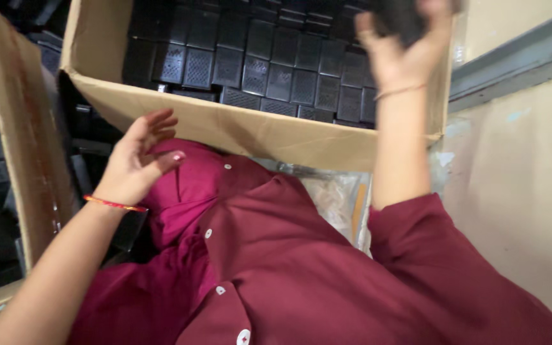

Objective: The person sits on the floor between two cardboard boxes and repeatedly picks up small black plastic trays from the left box, then places them into the right box. The person handles the trays by hand, stacking them in the destination box.

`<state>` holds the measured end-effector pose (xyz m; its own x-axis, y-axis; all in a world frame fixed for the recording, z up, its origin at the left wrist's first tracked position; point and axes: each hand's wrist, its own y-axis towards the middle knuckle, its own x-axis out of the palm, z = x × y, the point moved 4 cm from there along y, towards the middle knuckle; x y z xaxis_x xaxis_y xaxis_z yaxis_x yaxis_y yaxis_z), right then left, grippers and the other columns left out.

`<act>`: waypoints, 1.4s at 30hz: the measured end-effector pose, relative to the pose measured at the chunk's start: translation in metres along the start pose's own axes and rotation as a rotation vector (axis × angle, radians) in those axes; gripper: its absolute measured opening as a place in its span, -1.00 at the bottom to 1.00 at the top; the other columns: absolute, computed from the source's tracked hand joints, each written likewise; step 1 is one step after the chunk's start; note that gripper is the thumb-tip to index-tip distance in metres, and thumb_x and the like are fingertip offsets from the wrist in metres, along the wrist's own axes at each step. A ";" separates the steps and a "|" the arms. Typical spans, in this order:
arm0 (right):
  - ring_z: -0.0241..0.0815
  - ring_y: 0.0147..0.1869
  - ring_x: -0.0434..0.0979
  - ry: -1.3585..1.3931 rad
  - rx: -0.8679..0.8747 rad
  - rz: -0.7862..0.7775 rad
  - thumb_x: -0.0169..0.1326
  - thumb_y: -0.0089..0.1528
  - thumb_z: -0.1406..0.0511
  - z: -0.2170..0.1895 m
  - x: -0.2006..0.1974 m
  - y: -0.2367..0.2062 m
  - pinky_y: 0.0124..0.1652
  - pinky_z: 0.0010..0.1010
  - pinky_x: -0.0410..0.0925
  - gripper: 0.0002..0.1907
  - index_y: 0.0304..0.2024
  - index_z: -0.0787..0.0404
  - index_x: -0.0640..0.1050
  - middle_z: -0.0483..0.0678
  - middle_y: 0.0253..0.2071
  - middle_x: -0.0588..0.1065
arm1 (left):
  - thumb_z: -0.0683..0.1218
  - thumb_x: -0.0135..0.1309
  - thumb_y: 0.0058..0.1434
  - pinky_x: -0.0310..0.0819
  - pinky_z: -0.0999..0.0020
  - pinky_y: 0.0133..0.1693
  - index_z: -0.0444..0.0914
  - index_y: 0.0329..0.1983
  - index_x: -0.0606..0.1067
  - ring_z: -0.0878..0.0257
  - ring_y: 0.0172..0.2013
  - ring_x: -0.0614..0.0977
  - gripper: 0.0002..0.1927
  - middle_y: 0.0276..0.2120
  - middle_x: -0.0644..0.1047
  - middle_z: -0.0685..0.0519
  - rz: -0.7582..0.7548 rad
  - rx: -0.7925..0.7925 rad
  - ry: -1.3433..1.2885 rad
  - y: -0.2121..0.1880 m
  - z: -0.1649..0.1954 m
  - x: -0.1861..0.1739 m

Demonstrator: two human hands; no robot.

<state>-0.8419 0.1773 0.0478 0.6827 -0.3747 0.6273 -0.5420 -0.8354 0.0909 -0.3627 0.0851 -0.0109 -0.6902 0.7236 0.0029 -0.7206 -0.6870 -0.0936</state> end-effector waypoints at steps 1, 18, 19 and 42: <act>-0.02 0.07 0.46 0.104 -0.005 0.202 0.25 -0.02 0.04 -0.024 -0.036 0.027 0.09 0.12 0.34 -0.59 -0.18 0.01 0.55 -0.05 -0.13 0.54 | -0.33 0.09 0.19 0.49 0.32 0.19 -0.28 0.43 0.23 0.17 0.28 0.45 -0.30 0.27 0.41 -0.07 0.026 -0.028 -0.040 0.002 -0.007 -0.003; 0.27 0.53 -0.04 0.023 0.305 0.911 0.31 -0.16 -0.19 0.040 -0.234 0.140 0.27 0.42 -0.16 0.10 0.37 -0.13 0.23 0.09 0.47 0.15 | -0.26 0.05 0.29 0.41 0.37 0.16 -0.33 0.30 0.38 0.29 0.14 0.56 -0.52 0.11 0.57 0.00 0.246 -0.252 0.069 0.004 -0.057 -0.036; 0.32 0.60 -0.34 0.040 0.324 0.988 0.33 -0.04 -0.23 0.042 -0.234 0.143 0.33 0.47 -0.30 0.21 0.49 -0.09 0.05 0.14 0.56 -0.10 | -0.26 0.05 0.29 0.41 0.37 0.15 -0.32 0.30 0.38 0.29 0.13 0.56 -0.52 0.10 0.57 0.00 0.245 -0.259 0.075 0.006 -0.059 -0.037; 0.00 0.39 0.26 -0.226 -0.290 0.007 0.18 0.22 0.13 0.045 0.015 0.151 0.24 0.09 0.14 -0.45 0.24 0.11 0.47 -0.01 0.29 0.40 | -0.21 0.10 0.35 0.53 0.42 0.01 -0.33 0.22 0.42 0.34 -0.02 0.61 -0.62 -0.02 0.59 0.04 0.166 -0.004 0.258 0.003 0.028 -0.094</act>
<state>-0.8919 0.0273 0.0359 0.7518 -0.4869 0.4446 -0.6416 -0.6957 0.3230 -0.3021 0.0133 0.0160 -0.7587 0.5950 -0.2652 -0.5988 -0.7973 -0.0758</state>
